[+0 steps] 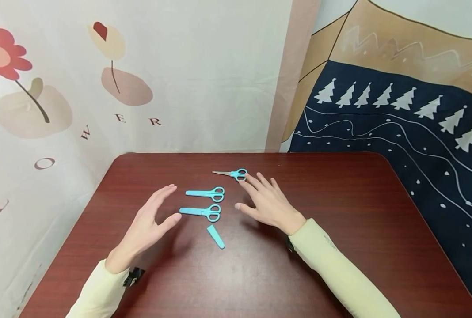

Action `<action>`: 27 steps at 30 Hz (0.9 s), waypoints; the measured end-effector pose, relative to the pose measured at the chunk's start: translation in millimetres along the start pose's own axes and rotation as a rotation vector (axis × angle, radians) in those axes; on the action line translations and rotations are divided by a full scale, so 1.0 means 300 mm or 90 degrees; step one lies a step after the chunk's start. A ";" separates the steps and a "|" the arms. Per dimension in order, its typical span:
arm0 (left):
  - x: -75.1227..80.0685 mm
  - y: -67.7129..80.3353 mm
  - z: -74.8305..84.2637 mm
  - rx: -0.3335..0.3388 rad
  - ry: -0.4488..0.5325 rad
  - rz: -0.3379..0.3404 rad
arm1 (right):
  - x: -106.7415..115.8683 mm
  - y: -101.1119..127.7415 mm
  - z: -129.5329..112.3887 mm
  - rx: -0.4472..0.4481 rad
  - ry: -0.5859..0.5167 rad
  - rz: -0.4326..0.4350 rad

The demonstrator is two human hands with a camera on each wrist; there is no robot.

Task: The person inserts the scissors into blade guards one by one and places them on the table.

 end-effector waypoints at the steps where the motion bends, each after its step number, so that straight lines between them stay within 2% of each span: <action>1: 0.006 0.005 0.002 0.000 0.000 0.005 | -0.011 -0.016 -0.002 -0.001 0.005 -0.010; 6: 0.024 0.026 0.015 0.000 -0.003 0.021 | -0.068 -0.092 -0.003 -0.012 0.035 -0.055; 16: 0.049 0.073 0.030 0.007 -0.023 0.030 | -0.135 -0.219 0.007 -0.047 0.061 -0.095; 27: 0.052 0.102 0.025 0.004 -0.044 0.025 | -0.180 -0.307 0.025 -0.091 0.083 -0.148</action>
Point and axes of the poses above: each hand's wrist, its own y-axis away from the middle knuckle, its own x-axis out of the back of the hand, z = x × y, the point moved 10 cm from there along -y, towards the middle knuckle, and after that the axes turned 11 degrees about -x, right-handed, at the moved point
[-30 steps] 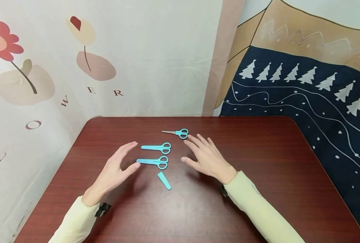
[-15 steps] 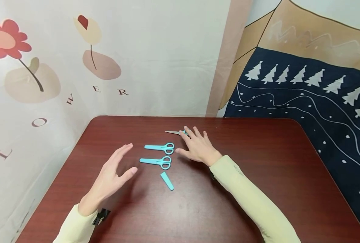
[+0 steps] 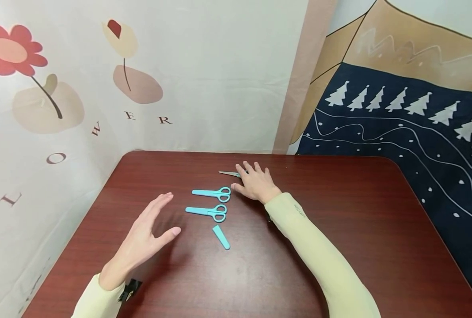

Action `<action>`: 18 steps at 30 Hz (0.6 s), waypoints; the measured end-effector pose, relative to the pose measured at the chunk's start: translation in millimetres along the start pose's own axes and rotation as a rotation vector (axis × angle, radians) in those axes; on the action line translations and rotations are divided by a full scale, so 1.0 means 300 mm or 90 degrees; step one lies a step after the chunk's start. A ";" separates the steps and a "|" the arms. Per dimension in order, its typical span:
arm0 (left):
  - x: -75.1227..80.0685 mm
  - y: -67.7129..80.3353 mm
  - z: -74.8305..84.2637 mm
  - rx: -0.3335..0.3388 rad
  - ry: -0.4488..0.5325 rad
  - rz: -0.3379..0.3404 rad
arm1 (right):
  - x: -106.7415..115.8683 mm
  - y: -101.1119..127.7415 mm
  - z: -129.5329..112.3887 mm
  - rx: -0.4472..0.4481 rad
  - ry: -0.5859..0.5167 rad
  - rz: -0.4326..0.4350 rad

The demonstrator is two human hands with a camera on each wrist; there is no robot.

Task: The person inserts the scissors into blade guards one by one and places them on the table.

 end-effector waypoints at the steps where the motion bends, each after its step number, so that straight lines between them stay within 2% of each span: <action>1: 0.000 0.000 0.000 0.002 0.000 -0.002 | 0.001 -0.003 -0.001 -0.002 0.002 -0.002; 6: -0.006 -0.001 0.005 0.005 -0.004 -0.014 | 0.009 -0.006 -0.011 0.015 0.016 0.014; 13: -0.019 -0.002 0.004 0.014 -0.002 -0.029 | 0.034 0.014 -0.015 0.059 0.025 0.092; 18: -0.024 -0.001 0.005 0.013 0.000 -0.031 | 0.037 0.034 -0.008 0.083 0.018 0.110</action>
Point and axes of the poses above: each hand's wrist, its own y-axis away from the middle knuckle, its own x-axis out of the back of the hand, z = x × y, the point moved 10 cm from there along -y, towards the middle knuckle, and after that the axes turned 11 degrees about -x, right-handed, at the moved point
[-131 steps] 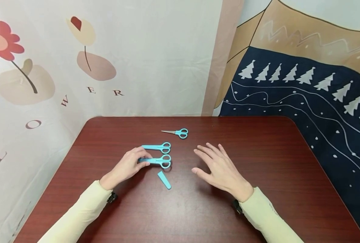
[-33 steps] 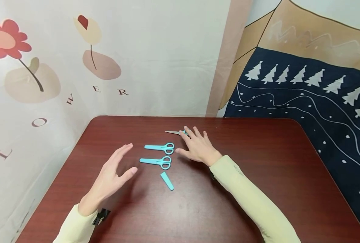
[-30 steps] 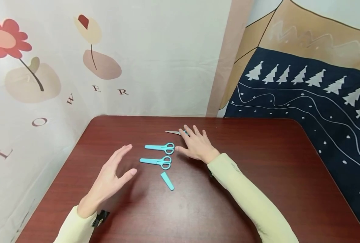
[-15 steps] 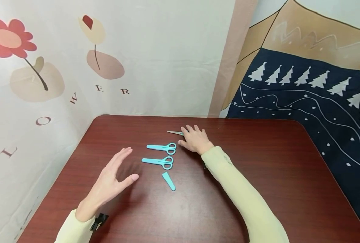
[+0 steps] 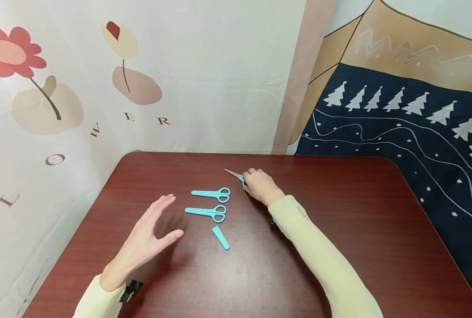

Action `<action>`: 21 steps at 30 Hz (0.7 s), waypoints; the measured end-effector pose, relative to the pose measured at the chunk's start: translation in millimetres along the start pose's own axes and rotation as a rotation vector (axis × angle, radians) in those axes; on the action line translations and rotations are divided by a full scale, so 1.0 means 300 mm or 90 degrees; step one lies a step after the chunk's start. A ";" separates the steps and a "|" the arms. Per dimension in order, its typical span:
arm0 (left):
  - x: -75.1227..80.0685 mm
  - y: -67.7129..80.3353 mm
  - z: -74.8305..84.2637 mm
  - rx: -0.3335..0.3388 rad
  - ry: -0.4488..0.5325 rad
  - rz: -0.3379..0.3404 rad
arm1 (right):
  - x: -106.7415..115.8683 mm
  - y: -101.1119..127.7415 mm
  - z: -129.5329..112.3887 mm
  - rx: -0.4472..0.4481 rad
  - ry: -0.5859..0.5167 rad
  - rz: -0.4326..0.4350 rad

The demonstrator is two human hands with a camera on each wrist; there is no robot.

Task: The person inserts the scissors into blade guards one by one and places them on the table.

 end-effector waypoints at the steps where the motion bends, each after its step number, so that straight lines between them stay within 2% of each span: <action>1: -0.001 0.000 0.001 0.000 0.001 0.000 | -0.001 0.004 0.001 0.004 -0.005 -0.001; 11: -0.006 -0.001 0.006 -0.001 0.013 0.000 | 0.011 0.080 0.041 0.041 -0.075 -0.036; 21: -0.015 -0.001 0.009 -0.001 0.012 -0.007 | 0.032 0.158 0.140 0.044 -0.132 -0.043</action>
Point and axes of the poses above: each hand's wrist, its own y-axis away from the middle knuckle, its own x-axis out of the back of the hand, z = x × y, the point moved 10 cm from there along -y, towards the middle knuckle, and after that the axes turned 11 degrees about -x, right-handed, at the moved point
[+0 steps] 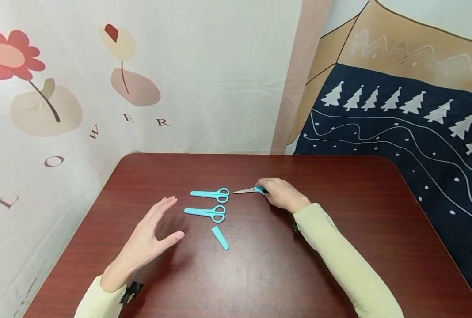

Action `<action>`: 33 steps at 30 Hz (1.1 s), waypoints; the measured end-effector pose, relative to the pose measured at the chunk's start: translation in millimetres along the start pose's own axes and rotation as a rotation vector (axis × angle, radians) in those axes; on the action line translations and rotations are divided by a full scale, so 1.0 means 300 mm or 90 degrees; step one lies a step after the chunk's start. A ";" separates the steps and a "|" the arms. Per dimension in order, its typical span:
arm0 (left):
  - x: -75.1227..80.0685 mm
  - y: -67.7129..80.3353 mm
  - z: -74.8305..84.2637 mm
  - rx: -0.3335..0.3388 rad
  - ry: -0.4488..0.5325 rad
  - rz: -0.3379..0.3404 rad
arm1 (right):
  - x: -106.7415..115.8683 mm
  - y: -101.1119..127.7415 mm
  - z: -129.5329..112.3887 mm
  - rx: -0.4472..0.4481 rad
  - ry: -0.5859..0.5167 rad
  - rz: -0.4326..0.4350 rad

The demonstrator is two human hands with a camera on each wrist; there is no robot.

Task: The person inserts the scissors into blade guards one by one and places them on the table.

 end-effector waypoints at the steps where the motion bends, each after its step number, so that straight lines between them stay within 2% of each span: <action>1: -0.002 -0.001 0.000 0.000 0.001 -0.001 | 0.002 0.006 0.013 -0.009 -0.008 -0.006; 7: -0.013 -0.004 -0.002 -0.003 0.003 -0.006 | -0.007 0.017 0.052 -0.035 -0.009 -0.031; 16: -0.036 -0.013 0.003 -0.007 0.012 -0.017 | 0.015 0.016 0.056 0.005 0.001 0.043; 21: -0.044 -0.011 0.003 -0.007 0.012 -0.026 | 0.025 0.025 0.060 0.018 -0.004 0.041; 27: -0.051 -0.010 0.006 -0.004 0.015 -0.035 | 0.026 0.048 0.075 -0.005 -0.001 0.033; 33: -0.066 -0.015 0.008 -0.008 0.015 -0.041 | 0.053 0.083 0.060 -0.011 0.003 0.054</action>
Point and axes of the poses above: each hand's wrist, its own y-axis away from the middle knuckle, its own x-axis out of the back of the hand, z = x × y, the point moved 10 cm from there along -y, towards the middle knuckle, and after that the axes turned 11 degrees about -x, right-handed, at the moved point
